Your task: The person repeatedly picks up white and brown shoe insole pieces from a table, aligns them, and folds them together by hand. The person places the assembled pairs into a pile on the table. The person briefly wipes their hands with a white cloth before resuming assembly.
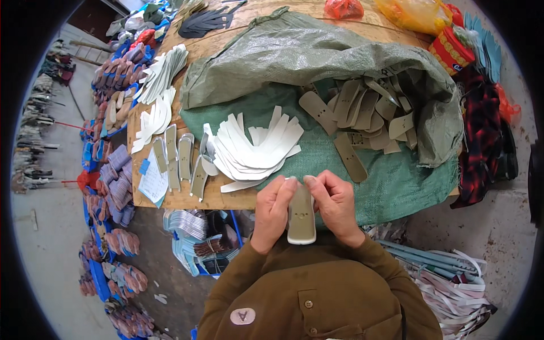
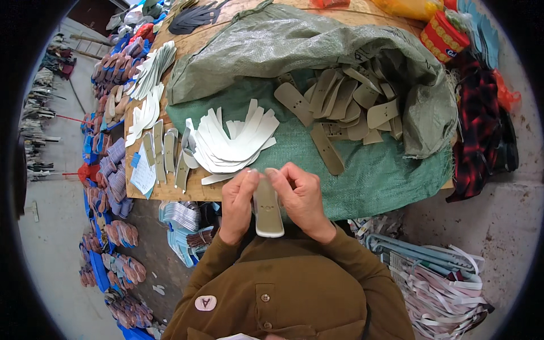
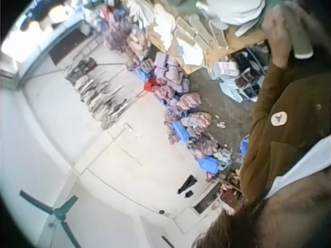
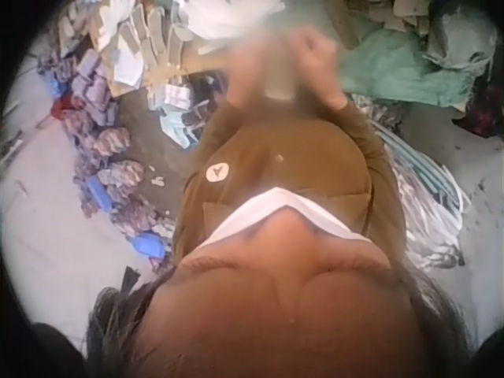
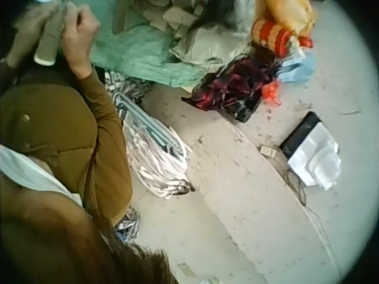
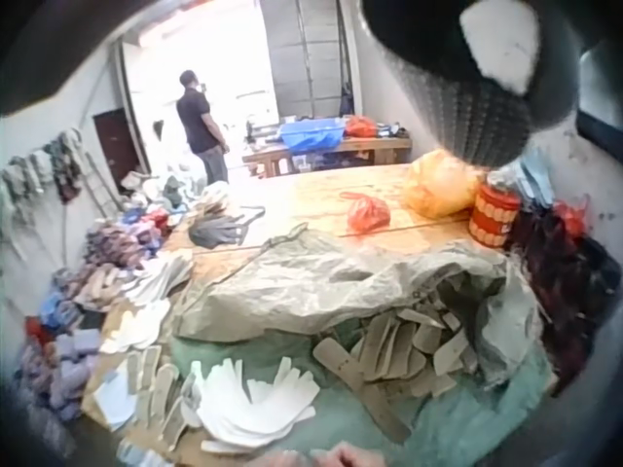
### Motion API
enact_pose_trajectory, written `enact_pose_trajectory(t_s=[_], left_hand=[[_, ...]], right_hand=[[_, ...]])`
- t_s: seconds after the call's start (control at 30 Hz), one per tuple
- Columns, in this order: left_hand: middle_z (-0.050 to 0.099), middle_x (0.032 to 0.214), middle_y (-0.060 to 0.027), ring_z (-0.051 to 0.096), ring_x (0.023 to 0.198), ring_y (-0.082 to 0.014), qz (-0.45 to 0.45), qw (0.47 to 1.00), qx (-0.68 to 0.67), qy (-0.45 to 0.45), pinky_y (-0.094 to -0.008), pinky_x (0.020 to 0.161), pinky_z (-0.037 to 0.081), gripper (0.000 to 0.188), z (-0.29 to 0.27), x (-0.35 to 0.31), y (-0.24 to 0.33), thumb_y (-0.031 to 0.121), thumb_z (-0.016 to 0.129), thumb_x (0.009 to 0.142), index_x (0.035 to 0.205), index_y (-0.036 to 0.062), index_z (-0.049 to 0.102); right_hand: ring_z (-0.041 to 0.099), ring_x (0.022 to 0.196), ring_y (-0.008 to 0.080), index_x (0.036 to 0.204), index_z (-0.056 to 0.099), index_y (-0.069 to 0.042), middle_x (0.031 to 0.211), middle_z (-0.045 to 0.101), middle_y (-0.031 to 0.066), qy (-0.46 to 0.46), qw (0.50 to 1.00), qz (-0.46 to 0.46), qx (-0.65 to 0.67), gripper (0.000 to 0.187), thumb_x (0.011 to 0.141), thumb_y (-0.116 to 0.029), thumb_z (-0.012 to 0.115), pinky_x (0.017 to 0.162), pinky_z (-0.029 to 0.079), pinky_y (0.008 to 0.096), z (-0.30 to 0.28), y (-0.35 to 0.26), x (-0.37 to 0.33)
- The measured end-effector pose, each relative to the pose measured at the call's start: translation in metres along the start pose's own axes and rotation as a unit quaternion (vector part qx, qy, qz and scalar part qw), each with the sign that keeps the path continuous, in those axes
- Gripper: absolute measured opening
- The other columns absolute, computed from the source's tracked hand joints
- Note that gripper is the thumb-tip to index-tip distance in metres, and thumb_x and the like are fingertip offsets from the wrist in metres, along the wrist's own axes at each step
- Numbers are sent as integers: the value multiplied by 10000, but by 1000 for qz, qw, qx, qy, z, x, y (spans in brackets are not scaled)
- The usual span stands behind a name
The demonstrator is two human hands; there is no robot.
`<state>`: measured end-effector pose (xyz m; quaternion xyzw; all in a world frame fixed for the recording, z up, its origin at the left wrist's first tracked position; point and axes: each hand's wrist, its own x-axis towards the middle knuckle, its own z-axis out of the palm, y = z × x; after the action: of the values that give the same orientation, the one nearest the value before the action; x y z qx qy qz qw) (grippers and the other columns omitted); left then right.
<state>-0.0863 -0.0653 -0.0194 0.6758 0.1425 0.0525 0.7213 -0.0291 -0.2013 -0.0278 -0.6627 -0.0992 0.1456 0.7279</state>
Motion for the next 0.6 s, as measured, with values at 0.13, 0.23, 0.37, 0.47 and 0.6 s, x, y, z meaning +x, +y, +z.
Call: enact_pose_trajectory(t_s=[0.13, 0.23, 0.37, 0.47, 0.6], left_hand=[[460, 726, 54, 388, 673, -30, -27, 981, -165, 98, -214, 602, 339, 300, 15, 10, -1, 214, 526, 1018, 766, 51, 542], [481, 741, 57, 389, 680, -22, -7, 973, -196, 120, -203, 617, 337, 292, 15, 13, -2, 236, 527, 1023, 798, 51, 560], [524, 741, 47, 428, 683, -22, 14, 962, -209, 173, -199, 594, 358, 307, 20, 16, -10, 263, 517, 1029, 851, 30, 608], [577, 830, 0, 500, 711, -45, -31, 970, -216, 108, -206, 572, 419, 337, 13, 7, -7, 311, 536, 1018, 980, -7, 642], [569, 1064, -107, 579, 812, -94, 10, 994, -103, 19, -215, 608, 500, 507, -5, 6, 3, 328, 664, 930, 1296, 7, 523]], right_hand=[[449, 520, 110, 734, 546, -6, 605, 520, 51, -44, 977, -149, -146, 297, 937, -195, 653, 475, 366, 283, -3, 15, 1], [466, 543, 146, 742, 547, -6, 634, 522, 78, -92, 977, -134, -141, 293, 932, -203, 649, 494, 379, 296, -5, 17, -2], [470, 567, 96, 769, 577, -3, 647, 554, 31, -157, 983, -34, -84, 277, 929, -218, 644, 519, 384, 268, -16, 12, -1], [475, 600, 63, 801, 615, 4, 662, 574, -8, -204, 975, 78, -45, 265, 927, -229, 641, 539, 385, 245, -36, -5, 13], [485, 629, 51, 797, 651, -4, 685, 587, -21, -312, 936, 125, -106, 283, 933, -251, 630, 560, 388, 227, -61, -29, 29]])
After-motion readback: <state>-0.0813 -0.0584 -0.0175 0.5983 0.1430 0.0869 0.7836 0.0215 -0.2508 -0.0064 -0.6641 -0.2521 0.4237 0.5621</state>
